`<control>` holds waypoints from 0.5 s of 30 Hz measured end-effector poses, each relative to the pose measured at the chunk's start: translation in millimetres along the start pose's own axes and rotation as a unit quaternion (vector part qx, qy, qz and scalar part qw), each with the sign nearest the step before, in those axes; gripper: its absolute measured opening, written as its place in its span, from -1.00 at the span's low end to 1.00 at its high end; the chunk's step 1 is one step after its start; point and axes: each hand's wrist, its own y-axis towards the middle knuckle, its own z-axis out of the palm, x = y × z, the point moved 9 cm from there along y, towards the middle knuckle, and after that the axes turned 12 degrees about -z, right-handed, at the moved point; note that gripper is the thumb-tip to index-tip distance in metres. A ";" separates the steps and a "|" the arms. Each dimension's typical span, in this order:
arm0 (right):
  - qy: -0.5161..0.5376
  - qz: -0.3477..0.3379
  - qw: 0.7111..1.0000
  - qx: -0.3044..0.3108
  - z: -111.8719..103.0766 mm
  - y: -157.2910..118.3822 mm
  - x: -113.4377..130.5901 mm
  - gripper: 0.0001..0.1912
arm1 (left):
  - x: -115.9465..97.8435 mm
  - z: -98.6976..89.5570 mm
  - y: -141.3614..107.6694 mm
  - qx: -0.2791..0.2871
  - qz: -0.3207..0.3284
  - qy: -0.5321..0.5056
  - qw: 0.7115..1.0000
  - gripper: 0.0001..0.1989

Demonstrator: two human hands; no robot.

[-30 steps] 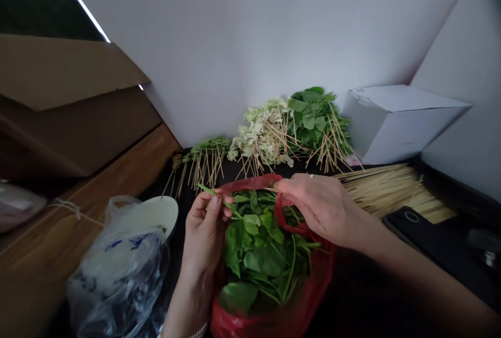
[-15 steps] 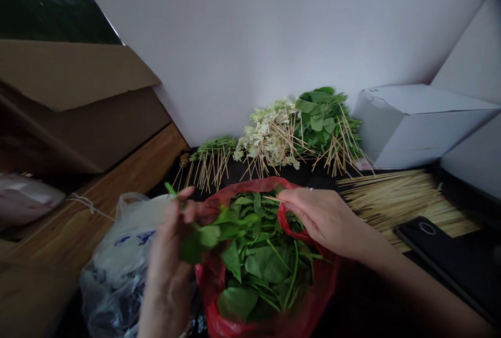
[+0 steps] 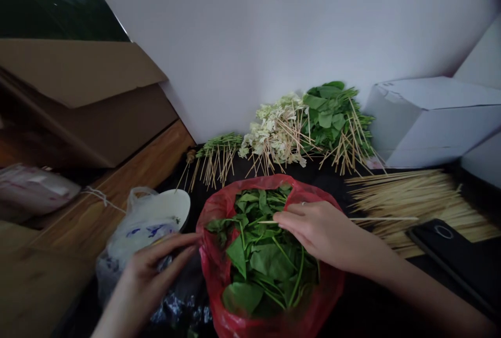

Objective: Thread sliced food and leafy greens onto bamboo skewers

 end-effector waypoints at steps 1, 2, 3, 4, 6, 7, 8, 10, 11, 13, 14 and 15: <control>-0.001 -0.004 1.000 -0.003 0.6 0.0 1.9 -0.78 | -15.2 11.2 4.2 0.003 0.034 -0.021 0.999 -0.86; -0.001 -0.006 1.000 -0.006 0.6 -0.7 3.1 -0.77 | -27.7 23.7 7.4 0.010 0.060 -0.032 0.998 -0.84; -0.001 -0.006 1.000 -0.008 0.3 -1.8 3.5 -0.76 | -38.8 36.2 9.0 0.019 0.084 -0.042 0.995 -0.83; -0.001 -0.005 1.000 -0.009 -0.4 -3.4 3.4 -0.76 | -47.4 48.9 9.8 0.037 0.100 -0.047 0.993 -0.82; -0.002 0.001 1.000 -0.011 -3.1 -7.0 2.0 -0.75 | -60.4 70.8 8.2 0.086 0.121 -0.055 0.987 -0.80; -0.002 0.007 1.000 -0.010 -4.5 -8.8 0.9 -0.74 | -65.5 79.3 6.4 0.114 0.127 -0.059 0.984 -0.82; 0.000 0.012 1.000 -0.008 -5.9 -10.3 -0.2 -0.74 | -70.1 86.3 4.2 0.142 0.131 -0.063 0.979 -0.83; 0.006 0.020 1.000 -0.002 -8.3 -11.8 -1.4 -0.74 | -78.0 95.8 0.8 0.187 0.138 -0.063 0.971 -0.84; 0.010 0.021 1.000 0.001 -8.8 -11.7 -1.5 -0.75 | -81.1 99.1 0.1 0.200 0.144 -0.056 0.968 -0.83; 0.015 0.014 1.000 0.003 -8.3 -9.7 -0.3 -0.76 | -84.0 105.2 1.4 0.205 0.159 -0.021 0.965 -0.83; 0.017 0.007 1.000 -0.001 -7.6 -7.9 0.2 -0.76 | -82.4 108.8 3.7 0.202 0.162 0.007 0.966 -0.83; 0.020 -0.001 1.000 -0.014 -7.4 -6.0 0.1 -0.77 | -78.3 112.6 6.9 0.198 0.158 0.039 0.967 -0.83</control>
